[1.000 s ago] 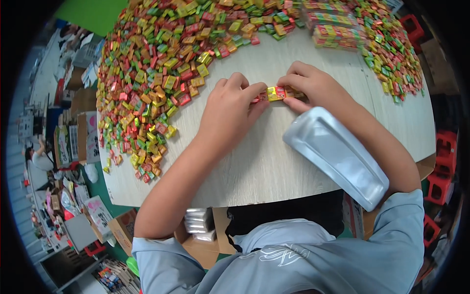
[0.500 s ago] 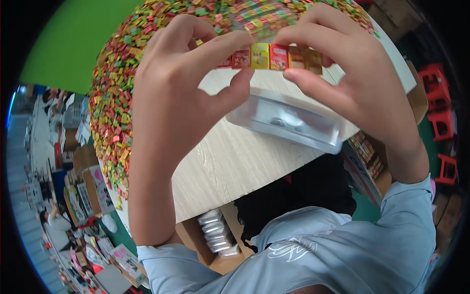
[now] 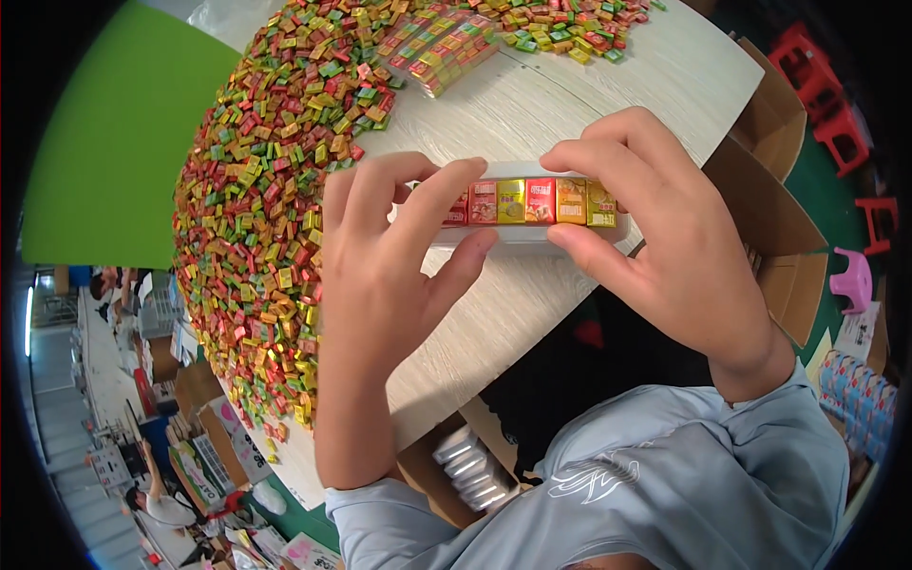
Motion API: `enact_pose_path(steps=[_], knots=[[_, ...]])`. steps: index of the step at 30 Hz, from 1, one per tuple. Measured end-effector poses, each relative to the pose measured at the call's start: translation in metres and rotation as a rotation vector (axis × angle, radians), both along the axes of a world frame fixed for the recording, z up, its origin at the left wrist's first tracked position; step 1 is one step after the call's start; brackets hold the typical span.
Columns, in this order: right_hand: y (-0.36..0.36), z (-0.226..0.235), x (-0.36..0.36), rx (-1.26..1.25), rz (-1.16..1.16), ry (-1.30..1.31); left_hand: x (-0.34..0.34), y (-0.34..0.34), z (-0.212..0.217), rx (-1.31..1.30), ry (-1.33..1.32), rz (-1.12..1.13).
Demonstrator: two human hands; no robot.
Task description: Sorting small colorful wrapped items and placing them into a plastic tray.
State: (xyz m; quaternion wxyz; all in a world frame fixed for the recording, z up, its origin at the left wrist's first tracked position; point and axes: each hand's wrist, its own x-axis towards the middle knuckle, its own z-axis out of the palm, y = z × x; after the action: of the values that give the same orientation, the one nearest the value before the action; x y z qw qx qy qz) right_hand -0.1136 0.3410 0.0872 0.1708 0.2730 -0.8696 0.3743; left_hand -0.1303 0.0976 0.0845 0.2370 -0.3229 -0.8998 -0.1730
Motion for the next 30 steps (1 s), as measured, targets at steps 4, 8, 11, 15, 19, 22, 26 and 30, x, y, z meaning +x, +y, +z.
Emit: enact_pose_path(steps=[4, 8, 11, 15, 19, 22, 26, 30], knots=[[0.008, -0.012, 0.002, -0.017, 0.001, 0.107, -0.002, -0.008, -0.022, 0.025, 0.159, -0.016], [0.012, -0.016, 0.003, 0.159, -0.055, 0.225, -0.014, -0.017, -0.039, 0.131, 0.161, -0.090], [0.007, -0.019, 0.002, 0.192, -0.014, 0.172, -0.018, -0.020, -0.056, 0.334, -0.013, -0.142], [0.008, -0.019, -0.004, 0.077, 0.003, 0.106, -0.015, -0.011, -0.064, 0.619, -0.197, -0.187], [0.001, -0.014, -0.008, 0.112, -0.004, 0.108, -0.015, -0.013, -0.053, 0.538, -0.161, -0.149], [0.001, -0.012, -0.009, 0.083, 0.009, 0.087, -0.016, -0.013, -0.044, 0.439, -0.100, -0.153], [-0.002, -0.004, -0.010, 0.063, 0.018, 0.035, -0.012, -0.012, -0.037, 0.413, -0.089, -0.124], [0.000, 0.001, -0.013, 0.145, 0.054, 0.022, -0.004, -0.011, -0.025, 0.403, -0.201, -0.080]])
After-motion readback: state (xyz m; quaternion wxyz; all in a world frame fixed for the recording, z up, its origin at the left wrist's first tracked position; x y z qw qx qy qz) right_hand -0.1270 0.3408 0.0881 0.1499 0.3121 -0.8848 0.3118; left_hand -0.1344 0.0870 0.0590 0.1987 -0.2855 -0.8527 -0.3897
